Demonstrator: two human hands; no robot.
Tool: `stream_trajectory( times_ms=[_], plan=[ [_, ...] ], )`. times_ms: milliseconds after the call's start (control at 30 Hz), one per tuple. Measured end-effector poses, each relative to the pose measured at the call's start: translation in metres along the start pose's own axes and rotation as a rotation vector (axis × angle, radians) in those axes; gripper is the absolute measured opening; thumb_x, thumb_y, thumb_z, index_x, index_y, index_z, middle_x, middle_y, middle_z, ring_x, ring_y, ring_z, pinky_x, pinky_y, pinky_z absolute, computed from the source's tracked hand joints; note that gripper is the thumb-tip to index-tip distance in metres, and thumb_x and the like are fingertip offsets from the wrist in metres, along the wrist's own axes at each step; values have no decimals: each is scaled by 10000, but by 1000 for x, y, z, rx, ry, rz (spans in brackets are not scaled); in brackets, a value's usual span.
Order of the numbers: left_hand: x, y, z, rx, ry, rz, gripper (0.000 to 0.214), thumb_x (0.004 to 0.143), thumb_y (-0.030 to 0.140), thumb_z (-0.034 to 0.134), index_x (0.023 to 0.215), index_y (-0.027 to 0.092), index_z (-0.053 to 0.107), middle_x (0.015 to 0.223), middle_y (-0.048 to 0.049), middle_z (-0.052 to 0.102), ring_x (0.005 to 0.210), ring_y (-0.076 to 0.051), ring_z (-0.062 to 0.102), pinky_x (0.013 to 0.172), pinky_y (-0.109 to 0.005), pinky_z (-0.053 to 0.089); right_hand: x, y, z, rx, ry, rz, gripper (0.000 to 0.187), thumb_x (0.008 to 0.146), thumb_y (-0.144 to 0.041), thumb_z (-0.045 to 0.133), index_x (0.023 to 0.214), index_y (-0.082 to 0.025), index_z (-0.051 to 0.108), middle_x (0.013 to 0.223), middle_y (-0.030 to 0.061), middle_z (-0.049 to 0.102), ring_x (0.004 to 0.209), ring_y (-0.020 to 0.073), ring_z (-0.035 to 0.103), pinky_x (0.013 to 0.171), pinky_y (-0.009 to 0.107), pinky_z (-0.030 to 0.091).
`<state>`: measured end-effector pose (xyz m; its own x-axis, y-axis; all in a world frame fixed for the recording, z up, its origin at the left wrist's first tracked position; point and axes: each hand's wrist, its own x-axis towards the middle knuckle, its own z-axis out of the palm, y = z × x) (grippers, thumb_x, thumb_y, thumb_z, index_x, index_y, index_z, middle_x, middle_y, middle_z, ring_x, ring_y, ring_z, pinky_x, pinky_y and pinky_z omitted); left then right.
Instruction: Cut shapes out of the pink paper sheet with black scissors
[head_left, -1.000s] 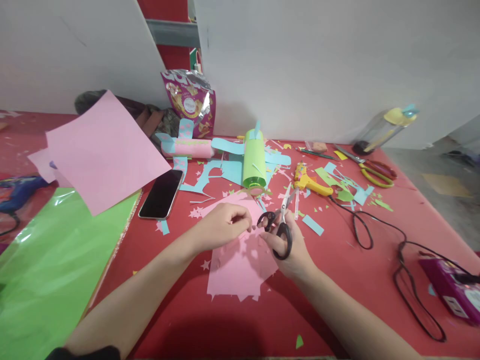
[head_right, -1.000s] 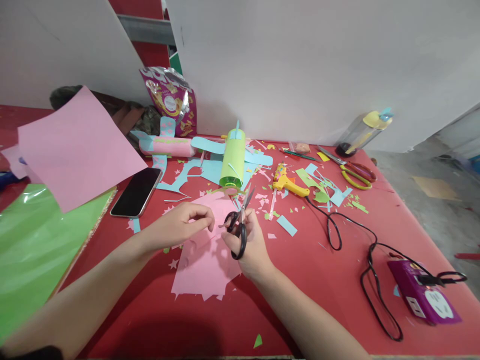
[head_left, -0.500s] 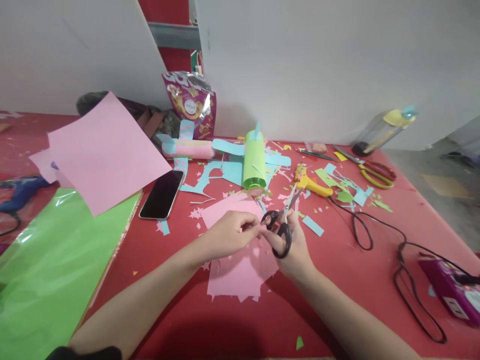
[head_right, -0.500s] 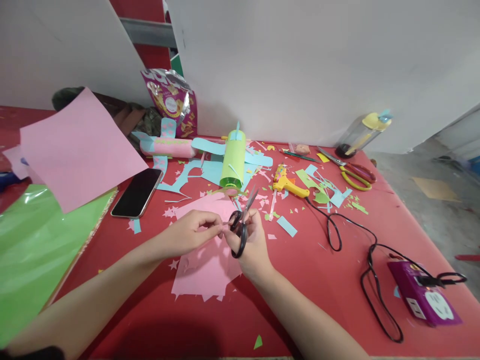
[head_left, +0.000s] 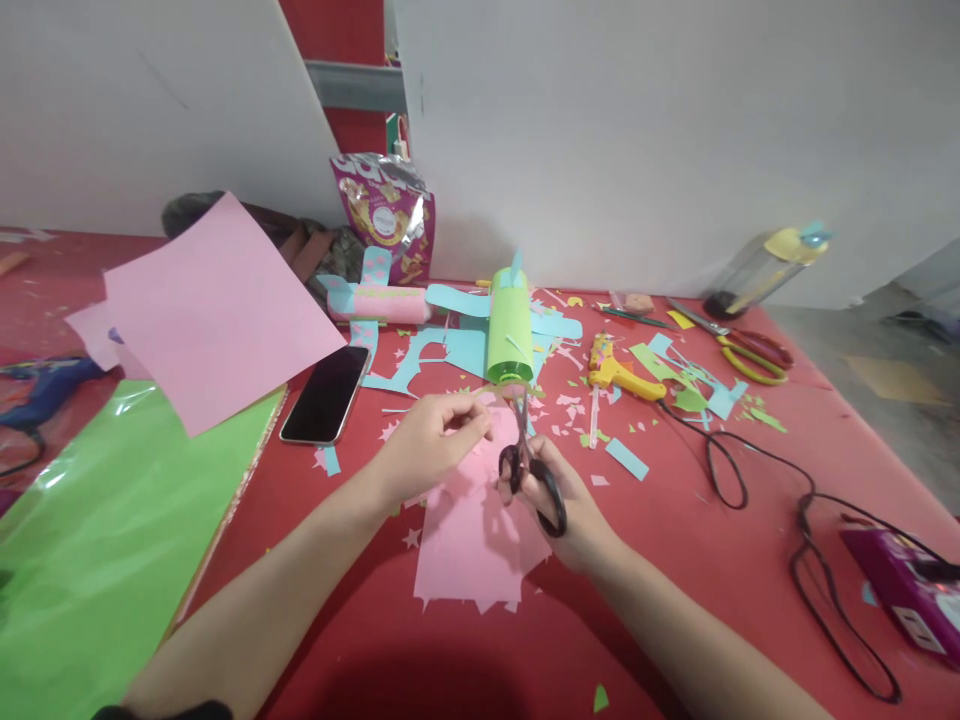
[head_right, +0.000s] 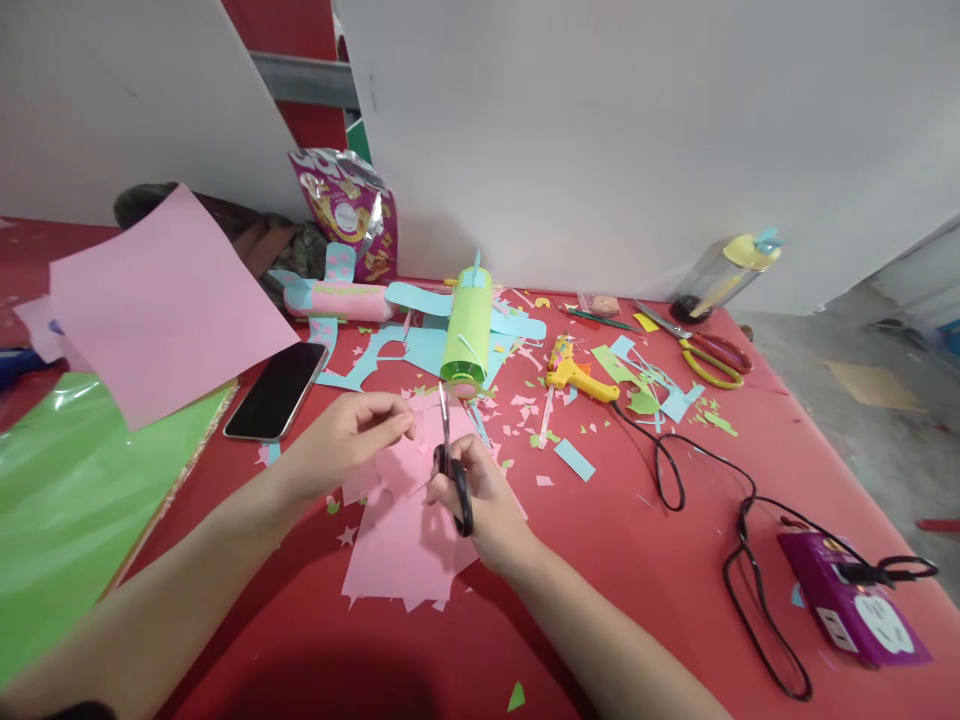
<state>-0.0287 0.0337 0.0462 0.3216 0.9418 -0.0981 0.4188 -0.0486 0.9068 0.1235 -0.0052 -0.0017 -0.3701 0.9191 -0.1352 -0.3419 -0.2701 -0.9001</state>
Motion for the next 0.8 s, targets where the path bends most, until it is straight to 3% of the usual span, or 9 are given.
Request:
stream_trajectory(
  times_ms=[133,233,800],
  plan=[
    [-1,2,-3,-22,47,6,215,754,260,412,591,139,485,553,30,464,532,-82,413,527,-200,345,-2,-3,1,-62,-155,27,363,647,-498,592,724,-227,362,709,-14,415,634,138,427,625,304,370],
    [-2,2,-3,-31,38,4,202,747,235,418,581,140,482,556,32,462,541,-82,416,535,-197,343,-3,-5,2,-77,-200,29,367,653,-514,575,746,-229,363,735,-6,411,647,140,423,626,303,368],
    [-4,0,3,33,6,33,178,731,170,395,565,149,454,579,34,480,579,-90,437,555,-195,339,-4,-4,-1,-77,-217,14,338,674,-501,564,757,-232,377,726,-4,433,640,144,435,619,296,367]
  ],
)
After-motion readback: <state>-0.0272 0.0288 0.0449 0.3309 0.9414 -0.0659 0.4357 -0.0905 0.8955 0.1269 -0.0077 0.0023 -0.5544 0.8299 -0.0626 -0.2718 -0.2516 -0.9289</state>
